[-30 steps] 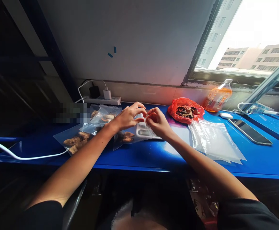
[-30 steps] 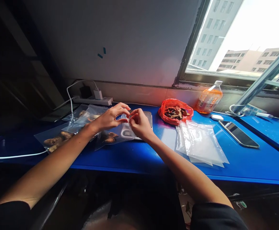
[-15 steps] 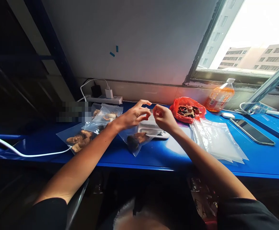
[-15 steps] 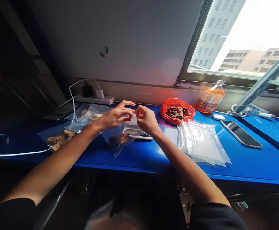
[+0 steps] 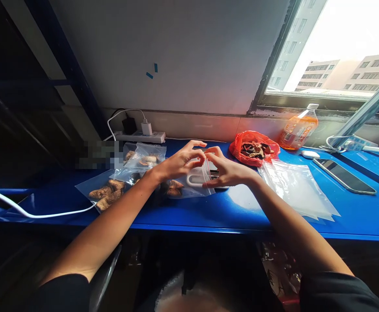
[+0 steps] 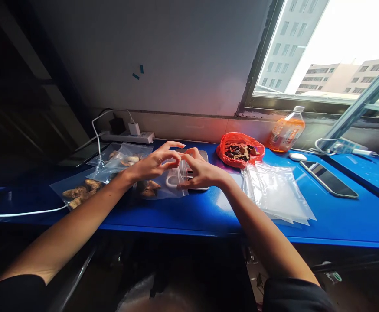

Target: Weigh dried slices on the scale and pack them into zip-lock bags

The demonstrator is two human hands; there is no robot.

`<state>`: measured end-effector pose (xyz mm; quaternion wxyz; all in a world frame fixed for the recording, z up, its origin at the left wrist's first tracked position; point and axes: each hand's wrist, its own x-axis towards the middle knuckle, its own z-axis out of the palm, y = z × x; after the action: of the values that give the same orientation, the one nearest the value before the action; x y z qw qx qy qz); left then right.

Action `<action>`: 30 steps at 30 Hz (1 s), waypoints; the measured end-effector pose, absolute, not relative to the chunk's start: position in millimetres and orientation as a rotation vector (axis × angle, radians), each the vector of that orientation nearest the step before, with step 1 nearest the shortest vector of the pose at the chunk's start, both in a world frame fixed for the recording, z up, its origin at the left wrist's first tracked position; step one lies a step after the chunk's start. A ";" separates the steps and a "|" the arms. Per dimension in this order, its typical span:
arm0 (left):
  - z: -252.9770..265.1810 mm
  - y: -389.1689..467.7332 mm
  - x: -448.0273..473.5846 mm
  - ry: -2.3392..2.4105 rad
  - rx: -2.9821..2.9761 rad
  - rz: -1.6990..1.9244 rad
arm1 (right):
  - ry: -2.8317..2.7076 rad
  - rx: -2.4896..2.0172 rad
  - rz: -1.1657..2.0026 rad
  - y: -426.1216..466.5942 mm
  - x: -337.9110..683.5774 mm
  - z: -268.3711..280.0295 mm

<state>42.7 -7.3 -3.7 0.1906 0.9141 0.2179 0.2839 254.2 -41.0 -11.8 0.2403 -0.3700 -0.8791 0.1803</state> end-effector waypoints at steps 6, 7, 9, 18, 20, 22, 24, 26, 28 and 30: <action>5.9 -10.8 33.6 0.675 2.558 0.712 | -2.409 -1.099 0.330 -48.1 259.6 -3.0; 7.4 -10.6 31.6 0.707 2.556 0.663 | -2.398 -1.101 0.307 -48.4 263.3 0.2; 9.2 -8.0 28.0 0.824 2.541 0.578 | -2.384 -1.113 0.300 -48.1 272.2 5.3; 4.2 6.9 23.3 1.140 2.417 0.506 | -2.282 -1.285 0.154 -35.4 275.7 -6.1; 5.0 5.5 23.8 1.120 2.383 0.599 | -2.180 -1.272 0.246 -38.1 267.4 -2.1; 6.6 3.1 24.7 1.106 2.359 0.676 | -2.104 -1.211 0.405 -44.6 260.6 4.4; 8.2 0.3 26.1 1.064 2.341 0.734 | -2.072 -1.141 0.607 -51.8 256.2 9.8; 9.1 -2.5 27.8 1.001 2.316 0.787 | -2.004 -1.096 0.826 -56.6 253.8 12.0; 9.0 -4.7 29.3 0.957 2.296 0.861 | -1.879 -1.079 0.962 -57.1 252.2 10.8; 8.2 -5.7 30.3 0.950 2.298 0.925 | -1.760 -1.098 0.941 -54.3 250.5 7.3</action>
<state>30.3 -5.7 8.2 0.2418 0.8405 0.3475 0.3382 250.5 -54.3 7.3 0.4187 -0.4379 -0.7016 0.3751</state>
